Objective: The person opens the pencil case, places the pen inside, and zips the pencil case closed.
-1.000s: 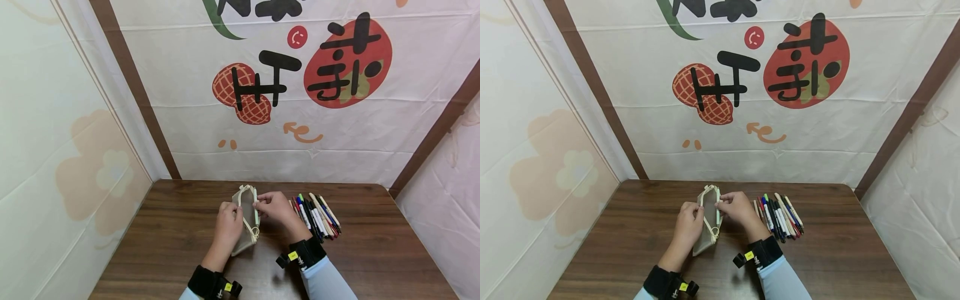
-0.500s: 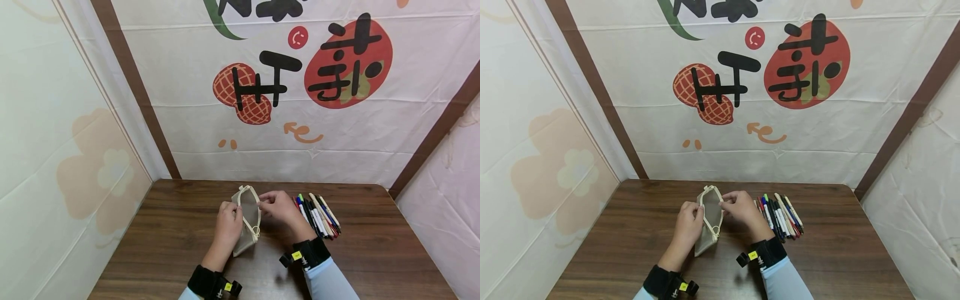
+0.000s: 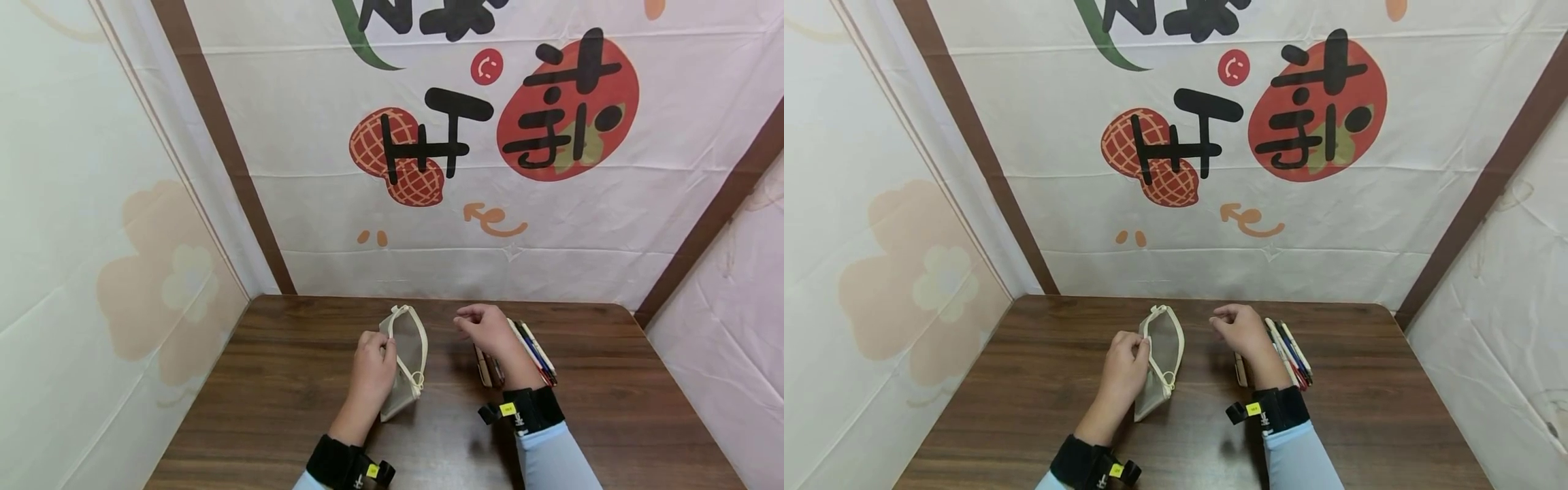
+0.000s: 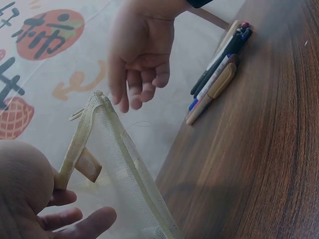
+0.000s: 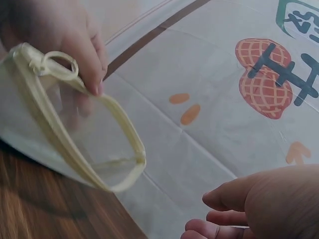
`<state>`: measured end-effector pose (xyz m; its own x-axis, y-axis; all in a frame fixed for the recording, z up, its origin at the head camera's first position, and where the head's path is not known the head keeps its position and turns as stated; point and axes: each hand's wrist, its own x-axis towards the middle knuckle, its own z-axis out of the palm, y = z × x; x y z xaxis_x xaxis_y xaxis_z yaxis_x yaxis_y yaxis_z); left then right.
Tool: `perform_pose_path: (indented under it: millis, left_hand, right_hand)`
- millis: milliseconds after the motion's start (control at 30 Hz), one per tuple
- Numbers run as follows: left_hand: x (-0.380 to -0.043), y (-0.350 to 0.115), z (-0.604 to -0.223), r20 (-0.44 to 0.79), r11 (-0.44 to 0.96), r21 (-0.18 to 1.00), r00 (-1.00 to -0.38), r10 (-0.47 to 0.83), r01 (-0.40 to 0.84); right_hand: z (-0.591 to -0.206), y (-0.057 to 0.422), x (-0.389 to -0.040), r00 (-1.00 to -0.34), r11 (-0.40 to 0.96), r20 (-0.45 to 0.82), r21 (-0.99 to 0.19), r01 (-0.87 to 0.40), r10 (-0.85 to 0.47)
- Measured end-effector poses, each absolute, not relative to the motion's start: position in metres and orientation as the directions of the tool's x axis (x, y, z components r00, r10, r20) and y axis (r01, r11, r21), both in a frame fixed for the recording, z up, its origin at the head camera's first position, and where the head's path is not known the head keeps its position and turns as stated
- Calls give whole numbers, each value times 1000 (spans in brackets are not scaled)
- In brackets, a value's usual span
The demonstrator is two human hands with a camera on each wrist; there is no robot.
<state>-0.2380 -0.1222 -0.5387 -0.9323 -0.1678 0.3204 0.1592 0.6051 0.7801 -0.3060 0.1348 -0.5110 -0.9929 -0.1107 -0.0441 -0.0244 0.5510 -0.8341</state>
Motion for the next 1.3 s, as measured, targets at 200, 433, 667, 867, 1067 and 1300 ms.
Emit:
perform_pose_path:
  millis: [200, 433, 667, 867, 1067, 1300]
  left_hand:
    - [-237, -122, -540, 298, 607, 782, -940, -163, 143]
    - [-234, -122, -541, 292, 606, 783, -943, -161, 139]
    - [-236, -123, -542, 309, 610, 778, -938, -160, 152]
    - [-238, -124, -541, 323, 612, 775, -932, -163, 161]
    - [-238, -123, -540, 323, 617, 770, -932, -164, 158]
    - [-239, -123, -541, 316, 617, 772, -934, -166, 151]
  right_hand:
    - [-513, 154, -304, -995, 641, -44, -767, -24, -89]
    - [-517, 192, -306, -1000, 684, -5, -729, 4, 1]
    - [-525, 224, -307, -991, 724, -11, -682, 104, 132]
    - [-533, 239, -308, -981, 764, -32, -623, 169, 191]
    - [-543, 255, -309, -966, 801, -109, -543, 254, 233]
    - [-549, 264, -312, -961, 816, -153, -508, 275, 229]
